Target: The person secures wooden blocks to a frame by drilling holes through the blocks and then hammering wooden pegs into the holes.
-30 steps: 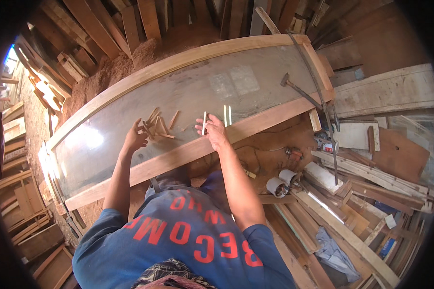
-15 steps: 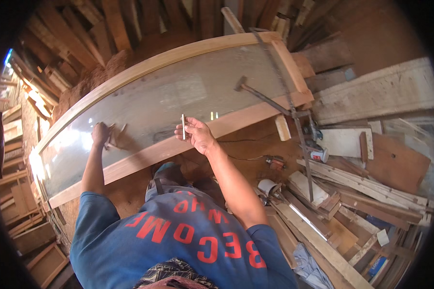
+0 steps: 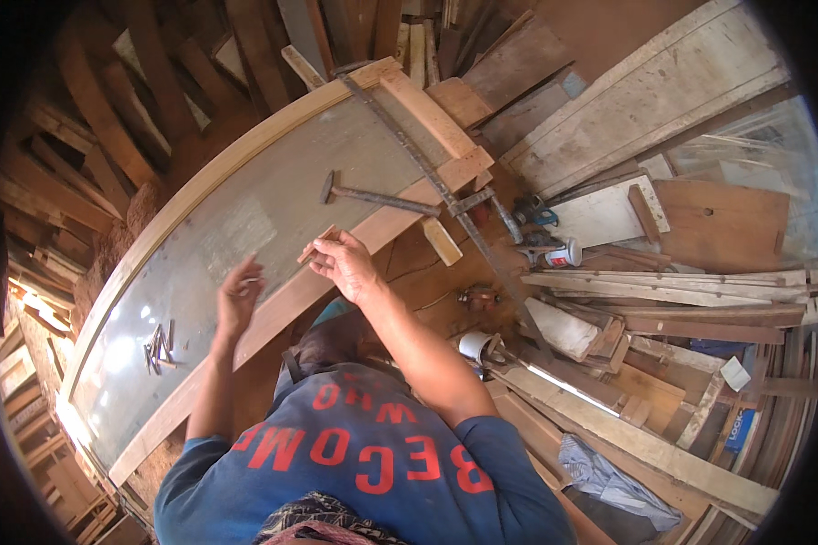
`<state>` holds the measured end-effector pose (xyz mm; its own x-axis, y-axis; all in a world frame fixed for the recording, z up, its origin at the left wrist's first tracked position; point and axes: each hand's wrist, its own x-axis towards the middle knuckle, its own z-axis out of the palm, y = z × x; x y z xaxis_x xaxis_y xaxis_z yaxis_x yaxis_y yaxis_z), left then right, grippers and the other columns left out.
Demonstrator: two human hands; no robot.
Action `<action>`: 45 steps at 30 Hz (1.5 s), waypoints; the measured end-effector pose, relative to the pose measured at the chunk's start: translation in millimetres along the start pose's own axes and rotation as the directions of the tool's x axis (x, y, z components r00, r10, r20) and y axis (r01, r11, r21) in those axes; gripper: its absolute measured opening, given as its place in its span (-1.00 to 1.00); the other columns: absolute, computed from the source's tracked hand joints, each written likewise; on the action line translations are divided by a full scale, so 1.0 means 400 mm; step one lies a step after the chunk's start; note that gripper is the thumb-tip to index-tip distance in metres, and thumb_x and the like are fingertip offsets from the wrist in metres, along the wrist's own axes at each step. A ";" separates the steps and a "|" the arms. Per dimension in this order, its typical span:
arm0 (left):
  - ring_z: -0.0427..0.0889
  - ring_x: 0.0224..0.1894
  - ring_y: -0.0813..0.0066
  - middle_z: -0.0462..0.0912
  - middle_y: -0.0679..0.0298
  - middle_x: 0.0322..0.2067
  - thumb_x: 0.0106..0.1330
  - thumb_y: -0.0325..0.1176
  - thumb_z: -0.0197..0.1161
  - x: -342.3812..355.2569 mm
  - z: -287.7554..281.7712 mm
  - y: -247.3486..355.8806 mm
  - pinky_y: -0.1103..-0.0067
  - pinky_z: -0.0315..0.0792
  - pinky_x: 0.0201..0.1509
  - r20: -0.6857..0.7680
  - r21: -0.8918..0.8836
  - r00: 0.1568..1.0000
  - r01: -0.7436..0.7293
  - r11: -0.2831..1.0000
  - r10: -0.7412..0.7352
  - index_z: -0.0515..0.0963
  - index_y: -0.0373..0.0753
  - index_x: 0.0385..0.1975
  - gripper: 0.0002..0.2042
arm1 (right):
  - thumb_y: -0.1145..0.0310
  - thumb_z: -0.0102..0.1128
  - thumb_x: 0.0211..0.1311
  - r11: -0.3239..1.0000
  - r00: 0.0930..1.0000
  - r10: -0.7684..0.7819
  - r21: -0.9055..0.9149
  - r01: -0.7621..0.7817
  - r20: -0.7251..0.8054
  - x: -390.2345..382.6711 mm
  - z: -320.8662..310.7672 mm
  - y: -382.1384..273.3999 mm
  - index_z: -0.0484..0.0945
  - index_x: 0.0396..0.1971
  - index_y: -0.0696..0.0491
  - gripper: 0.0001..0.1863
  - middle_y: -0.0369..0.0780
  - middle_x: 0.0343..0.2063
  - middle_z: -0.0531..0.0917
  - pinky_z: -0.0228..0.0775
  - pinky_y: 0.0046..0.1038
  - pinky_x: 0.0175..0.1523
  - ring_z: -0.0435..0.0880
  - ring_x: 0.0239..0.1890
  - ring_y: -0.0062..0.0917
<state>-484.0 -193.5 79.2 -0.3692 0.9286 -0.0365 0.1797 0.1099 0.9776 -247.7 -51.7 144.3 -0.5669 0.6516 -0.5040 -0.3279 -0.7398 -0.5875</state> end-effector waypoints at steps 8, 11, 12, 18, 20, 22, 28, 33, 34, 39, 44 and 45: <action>0.63 0.04 0.44 0.71 0.21 -0.07 0.37 -0.55 0.36 0.179 0.336 0.184 0.52 0.49 0.16 -0.151 -0.183 0.970 -0.217 0.959 0.191 0.71 -0.22 0.05 -0.73 | 0.34 0.33 0.39 0.968 0.996 0.037 0.246 -0.055 0.077 0.084 -0.064 -0.113 0.62 -0.19 -0.13 -0.93 -0.36 -0.20 0.70 0.50 -0.37 0.11 0.66 -0.08 -0.54; 0.63 0.07 0.41 0.71 0.21 -0.04 0.38 -0.57 0.34 0.268 0.387 0.204 0.50 0.49 0.17 -0.129 -0.145 0.967 -0.236 0.961 0.218 0.72 -0.23 0.01 -0.76 | 0.31 0.33 0.40 0.971 0.996 0.046 0.230 -0.061 0.072 0.152 -0.094 -0.170 0.63 -0.17 -0.11 -0.91 -0.36 -0.20 0.70 0.52 -0.37 0.10 0.67 -0.11 -0.54; 0.64 0.07 0.38 0.72 0.21 -0.02 0.40 -0.57 0.31 0.292 0.399 0.211 0.48 0.50 0.19 -0.103 -0.104 0.962 -0.264 0.959 0.254 0.69 -0.25 0.01 -0.77 | 0.28 0.32 0.41 0.974 0.998 0.059 0.217 -0.063 0.026 0.159 -0.096 -0.198 0.64 -0.14 -0.07 -0.88 -0.36 -0.21 0.70 0.53 -0.38 0.09 0.69 -0.14 -0.55; 0.68 0.06 0.42 0.73 0.20 -0.02 0.56 -0.34 0.21 0.420 0.438 0.213 0.45 0.57 0.17 -0.078 -0.624 0.976 0.113 0.774 -0.205 0.58 -0.27 -0.05 -0.85 | 0.15 0.33 0.41 0.742 0.971 -0.229 -0.658 0.128 -0.069 0.279 -0.210 -0.245 0.61 -0.13 0.04 -0.73 -0.28 -0.23 0.69 0.46 -0.32 0.03 0.67 -0.09 -0.47; 0.72 0.00 0.43 0.72 0.18 -0.03 0.60 -0.28 0.13 0.447 0.430 0.238 0.45 0.64 0.07 -0.037 -0.734 0.944 0.198 0.650 -0.328 0.49 -0.20 -0.03 -0.84 | 0.08 0.34 0.36 -0.083 0.895 -0.406 -0.983 0.165 0.184 0.259 -0.205 -0.269 0.58 -0.09 0.06 -0.63 -0.25 -0.21 0.67 0.43 -0.24 0.02 0.65 -0.06 -0.37; 0.73 -0.03 0.40 0.72 0.15 -0.04 0.60 -0.29 0.13 0.456 0.431 0.246 0.48 0.65 0.03 -0.034 -0.766 0.925 0.219 0.604 -0.379 0.49 -0.21 -0.03 -0.85 | 0.11 0.35 0.29 -0.520 0.909 -0.285 -0.846 0.120 0.305 0.262 -0.235 -0.265 0.53 -0.07 0.08 -0.60 -0.18 -0.16 0.63 0.37 -0.14 0.08 0.60 0.02 -0.26; 0.75 -0.07 0.36 0.72 0.10 -0.06 0.56 -0.35 0.19 0.464 0.499 0.288 0.51 0.65 -0.03 -0.110 -0.777 0.877 0.217 0.591 -0.467 0.51 -0.25 0.07 -0.80 | 0.29 0.28 0.32 -0.492 0.924 -0.211 -0.851 0.183 0.320 0.330 -0.344 -0.253 0.48 -0.16 0.11 -0.75 -0.06 -0.17 0.62 0.56 -0.05 -0.04 0.69 -0.08 -0.15; 0.73 -0.02 0.32 0.70 0.08 -0.06 0.51 -0.40 0.26 0.469 0.574 0.293 0.47 0.66 0.09 -0.202 -0.675 0.914 0.131 0.726 -0.353 0.49 -0.39 0.14 -0.70 | 0.27 0.19 0.42 -0.049 0.916 -0.374 -0.990 0.133 0.142 0.178 -0.403 -0.410 0.46 -0.17 0.19 -0.74 0.05 -0.27 0.63 0.56 -0.03 -0.14 0.70 -0.20 0.01; 0.72 0.00 0.31 0.70 0.05 -0.04 0.46 -0.39 0.32 0.487 0.612 0.322 0.44 0.65 0.15 -0.221 -0.607 0.899 0.176 0.775 -0.377 0.53 -0.45 0.10 -0.67 | 0.27 0.18 0.43 0.059 0.922 -0.380 -0.994 0.097 0.067 0.135 -0.441 -0.465 0.47 -0.16 0.18 -0.74 0.06 -0.30 0.64 0.54 -0.04 -0.16 0.71 -0.22 0.01; 0.73 -0.05 0.39 0.76 0.13 -0.08 0.42 -0.37 0.37 0.611 0.895 0.304 0.51 0.60 0.09 -0.124 -0.168 0.985 0.099 0.981 -0.121 0.63 -0.46 0.02 -0.70 | 0.19 0.13 0.52 0.353 0.855 -0.482 -0.936 -0.009 -0.190 -0.079 -0.643 -0.653 0.48 -0.20 0.09 -0.75 -0.11 -0.55 0.55 0.40 -0.22 -0.31 0.58 -0.46 -0.37; 0.71 -0.24 0.46 0.79 0.12 -0.27 0.42 -0.31 0.38 0.712 1.133 0.240 0.48 0.55 -0.11 0.134 0.018 0.990 0.050 0.999 -0.051 0.68 -0.34 -0.02 -0.73 | 0.26 0.09 0.57 0.729 0.781 -0.444 -0.684 0.030 -0.440 -0.212 -0.843 -0.699 0.50 -0.16 0.02 -0.85 -0.47 -0.55 0.37 0.10 -0.66 -0.54 0.28 -0.59 -0.84; 0.71 -0.26 0.44 0.78 0.10 -0.30 0.41 -0.31 0.37 0.722 1.150 0.237 0.47 0.55 -0.12 0.154 0.045 0.984 0.082 0.996 -0.088 0.68 -0.34 -0.04 -0.74 | 0.25 0.10 0.57 0.765 0.759 -0.420 -0.644 0.001 -0.498 -0.234 -0.857 -0.707 0.51 -0.13 0.06 -0.81 -0.45 -0.52 0.41 0.14 -0.64 -0.54 0.32 -0.59 -0.80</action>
<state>-154.0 247.9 65.9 -0.2389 0.9588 -0.1540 0.1892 0.2015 0.9610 157.2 154.0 140.8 0.0839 0.8884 -0.4513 0.2350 -0.4577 -0.8575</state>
